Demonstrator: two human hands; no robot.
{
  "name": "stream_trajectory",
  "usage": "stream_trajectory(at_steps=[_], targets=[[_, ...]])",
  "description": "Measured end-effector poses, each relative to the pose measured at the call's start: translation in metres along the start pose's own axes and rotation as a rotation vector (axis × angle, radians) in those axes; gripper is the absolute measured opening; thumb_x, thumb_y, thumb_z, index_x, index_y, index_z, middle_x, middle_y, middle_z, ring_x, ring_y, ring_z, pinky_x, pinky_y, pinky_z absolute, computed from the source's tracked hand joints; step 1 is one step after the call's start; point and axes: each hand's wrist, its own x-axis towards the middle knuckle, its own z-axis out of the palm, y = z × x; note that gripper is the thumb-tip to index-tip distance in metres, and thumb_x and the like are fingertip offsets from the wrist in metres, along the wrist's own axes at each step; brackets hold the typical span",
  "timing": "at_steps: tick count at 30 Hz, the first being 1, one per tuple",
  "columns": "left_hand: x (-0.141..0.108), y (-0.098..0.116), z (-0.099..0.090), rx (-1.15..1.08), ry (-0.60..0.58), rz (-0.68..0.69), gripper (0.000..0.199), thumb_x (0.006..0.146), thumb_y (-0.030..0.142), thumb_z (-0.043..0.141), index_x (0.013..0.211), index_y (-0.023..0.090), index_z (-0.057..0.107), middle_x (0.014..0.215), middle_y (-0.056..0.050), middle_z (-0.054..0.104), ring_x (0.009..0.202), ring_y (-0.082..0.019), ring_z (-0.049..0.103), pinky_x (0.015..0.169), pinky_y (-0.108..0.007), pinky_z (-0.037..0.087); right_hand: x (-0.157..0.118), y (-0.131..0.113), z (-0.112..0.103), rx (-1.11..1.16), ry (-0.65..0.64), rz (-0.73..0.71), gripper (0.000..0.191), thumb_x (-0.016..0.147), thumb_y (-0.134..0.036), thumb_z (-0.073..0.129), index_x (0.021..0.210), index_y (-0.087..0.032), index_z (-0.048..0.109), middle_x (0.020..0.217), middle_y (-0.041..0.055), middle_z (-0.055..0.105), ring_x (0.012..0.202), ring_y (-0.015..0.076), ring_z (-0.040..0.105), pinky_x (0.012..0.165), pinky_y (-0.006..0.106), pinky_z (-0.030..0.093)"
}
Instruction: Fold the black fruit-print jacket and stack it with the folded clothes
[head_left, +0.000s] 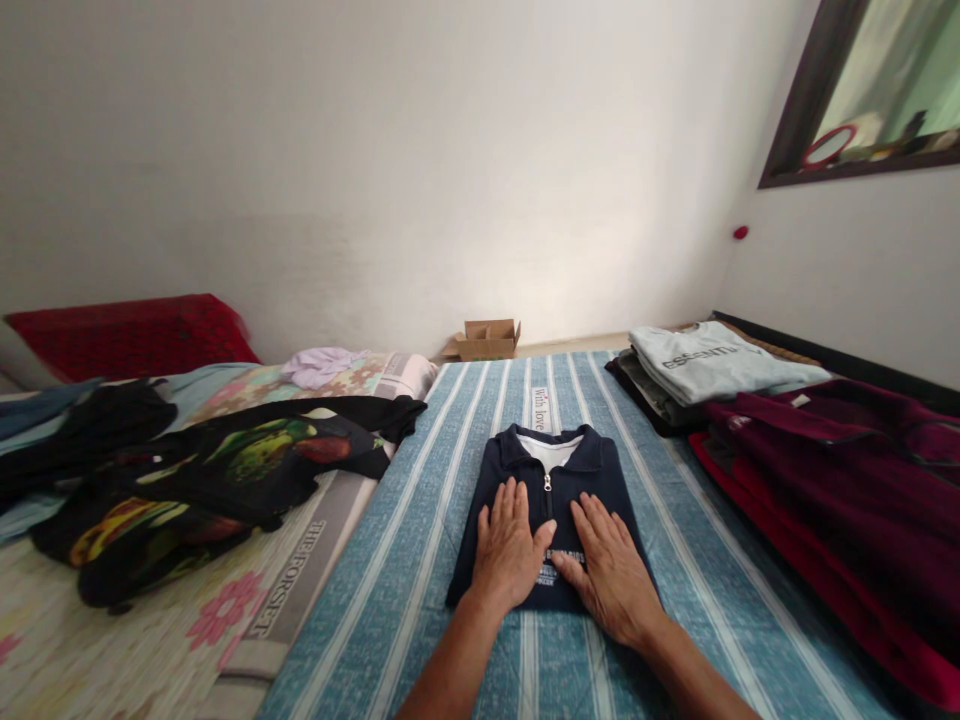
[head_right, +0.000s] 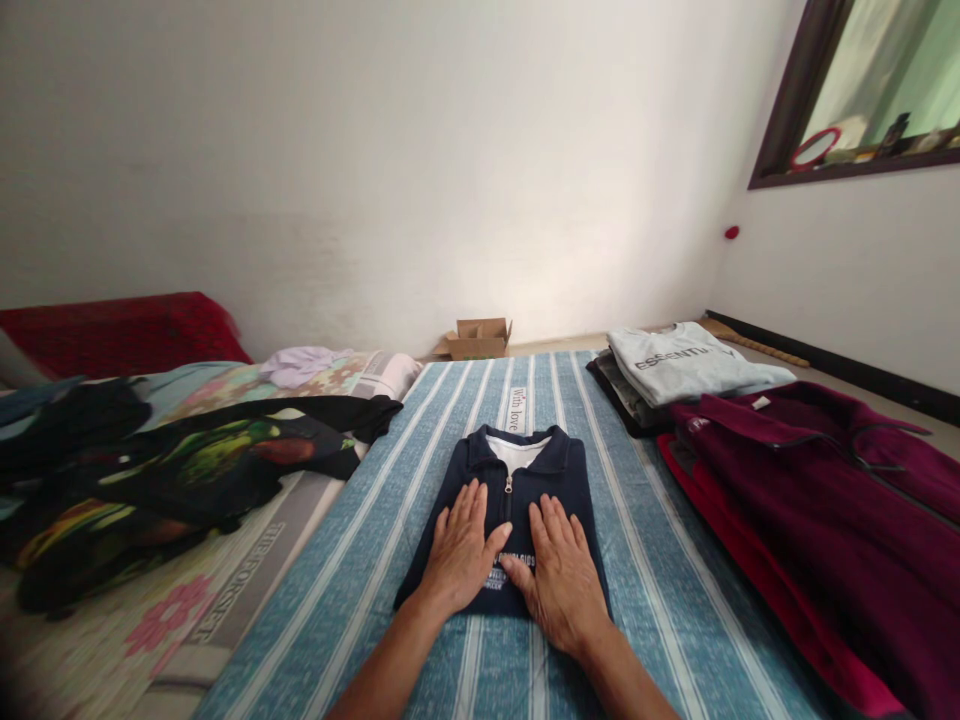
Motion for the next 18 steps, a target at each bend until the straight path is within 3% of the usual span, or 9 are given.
stream_trajectory(at_steps=[18], targets=[[-0.0013,0.0007,-0.0011,-0.010,-0.003,-0.003,0.068,0.093,0.050,0.022,0.146,0.009,0.018,0.153,-0.011,0.013,0.141,-0.024,0.011,0.112,-0.046,0.016,-0.0002,-0.0012,-0.0014,0.002,0.000,0.003,0.080,0.088,-0.068,0.023,0.143,-0.011,0.032,0.151,0.0107,0.021,0.140,0.0249,0.016,0.113,0.045,0.016]])
